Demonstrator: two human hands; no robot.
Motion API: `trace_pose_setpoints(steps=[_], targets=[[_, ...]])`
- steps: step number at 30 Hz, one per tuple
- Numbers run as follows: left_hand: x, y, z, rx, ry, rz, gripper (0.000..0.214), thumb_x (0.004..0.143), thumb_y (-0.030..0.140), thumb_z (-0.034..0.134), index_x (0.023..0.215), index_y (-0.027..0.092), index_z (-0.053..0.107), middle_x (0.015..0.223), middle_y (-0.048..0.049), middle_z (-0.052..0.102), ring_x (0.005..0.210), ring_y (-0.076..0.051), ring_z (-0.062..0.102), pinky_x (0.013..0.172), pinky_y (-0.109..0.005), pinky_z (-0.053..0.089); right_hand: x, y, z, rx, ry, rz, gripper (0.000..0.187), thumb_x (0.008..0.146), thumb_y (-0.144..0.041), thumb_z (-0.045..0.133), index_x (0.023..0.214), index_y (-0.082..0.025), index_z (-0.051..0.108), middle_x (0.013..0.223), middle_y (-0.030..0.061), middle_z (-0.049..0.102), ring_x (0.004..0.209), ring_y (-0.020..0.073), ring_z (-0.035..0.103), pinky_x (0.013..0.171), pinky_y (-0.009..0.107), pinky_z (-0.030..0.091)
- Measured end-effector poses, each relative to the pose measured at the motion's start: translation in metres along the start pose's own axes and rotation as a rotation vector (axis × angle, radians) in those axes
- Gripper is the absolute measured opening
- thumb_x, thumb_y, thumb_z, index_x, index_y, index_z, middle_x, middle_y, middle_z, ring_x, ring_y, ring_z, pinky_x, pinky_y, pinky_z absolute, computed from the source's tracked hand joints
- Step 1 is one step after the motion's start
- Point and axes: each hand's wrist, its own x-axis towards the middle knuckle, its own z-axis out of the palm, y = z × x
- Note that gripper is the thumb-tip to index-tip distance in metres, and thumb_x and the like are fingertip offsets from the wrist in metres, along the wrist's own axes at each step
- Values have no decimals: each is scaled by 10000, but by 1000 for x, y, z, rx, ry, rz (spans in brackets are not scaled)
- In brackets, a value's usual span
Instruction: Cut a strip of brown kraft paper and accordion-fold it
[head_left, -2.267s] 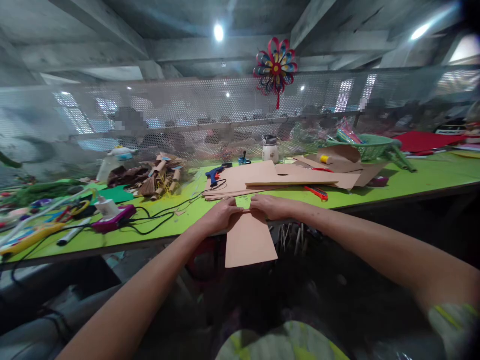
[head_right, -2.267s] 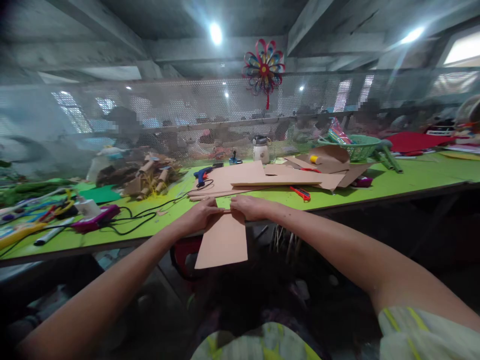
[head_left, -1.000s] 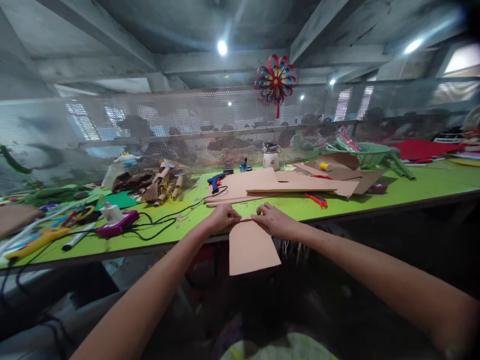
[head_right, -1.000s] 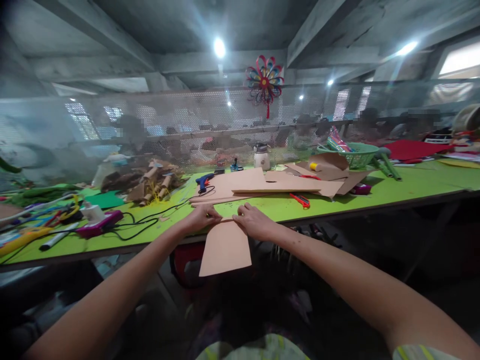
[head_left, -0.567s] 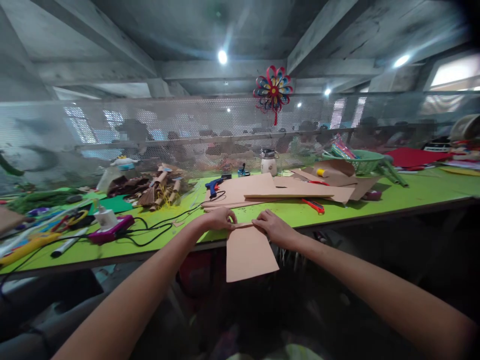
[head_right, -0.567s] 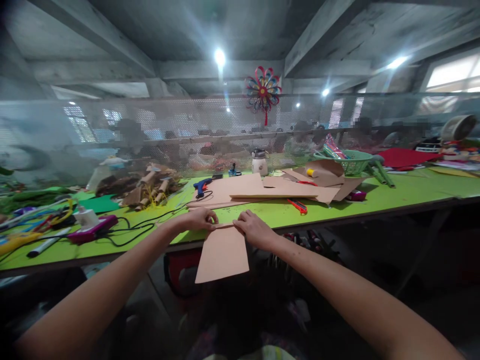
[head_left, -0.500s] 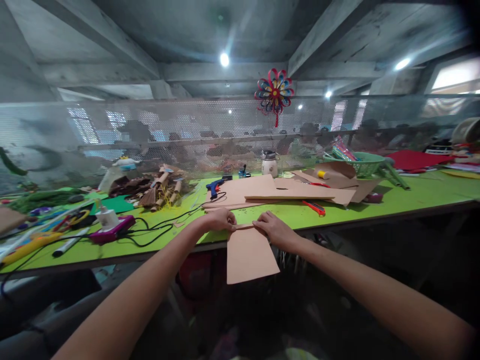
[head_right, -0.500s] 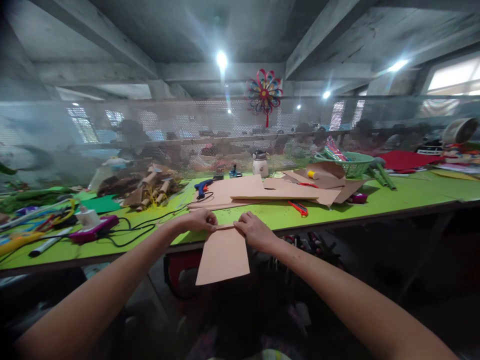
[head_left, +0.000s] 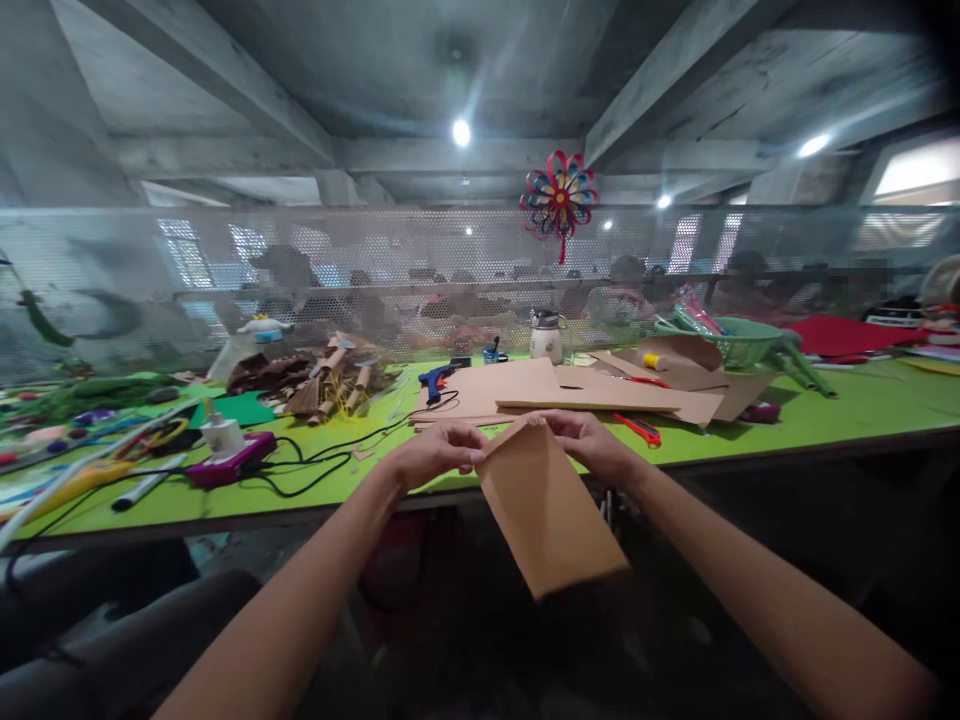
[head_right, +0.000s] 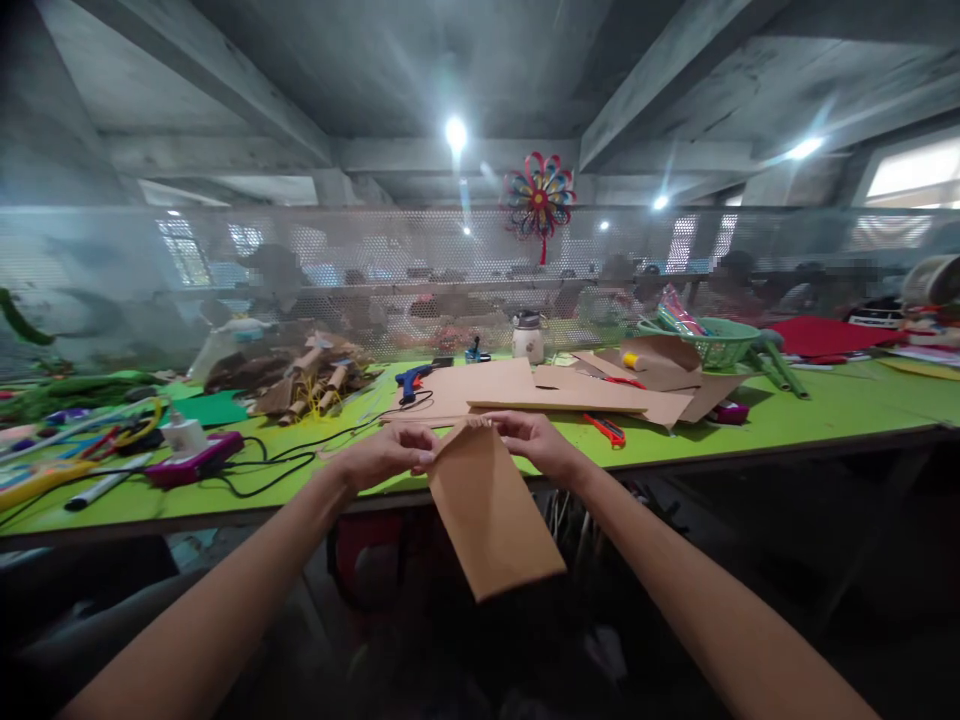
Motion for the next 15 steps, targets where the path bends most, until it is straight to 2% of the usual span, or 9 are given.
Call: trace_pose_setpoints(steps=[3,6,9,12,13,15], targets=[[2,-9,17,-184,-66,-14,309,553,289,797,761,95,675,661,-19,604,597,-90,510,593,-222,389,2,-35,9,-65,-270,-46,502,788,-321,639,1257,-184,525,1114,96,592,1009,199,551,831,321,454],[6,-20,35,-289,-103,29,325,470,291,831,666,94,662,607,-14,577,565,-104,524,574,-239,411,3,-68,19,-316,-470,-197,441,795,-315,636,1209,-181,569,1059,80,556,1003,185,515,891,338,409],[9,-30,53,-339,-135,67,363,413,351,843,560,107,618,589,-17,551,563,-127,522,543,-265,429,3,-85,26,-478,-537,-276,334,807,-326,623,1110,-186,622,990,59,545,933,157,509,873,328,406],[12,-39,67,-361,-158,126,428,392,448,833,541,125,595,601,-30,538,583,-147,516,549,-300,439,1,-86,31,-423,-545,-287,229,805,-342,624,947,-166,660,953,56,556,849,133,528,805,296,440],[13,-41,70,-333,-152,151,457,394,494,818,552,130,592,596,-34,535,580,-152,515,551,-310,438,0,-84,33,-383,-533,-282,213,801,-347,628,895,-159,660,942,57,565,835,132,537,789,292,449],[13,-41,70,-126,-107,154,507,436,591,762,598,138,600,596,-46,547,591,-168,531,566,-323,442,-3,-79,36,-311,-489,-255,211,797,-354,632,843,-149,650,907,58,584,804,132,556,757,284,466]])
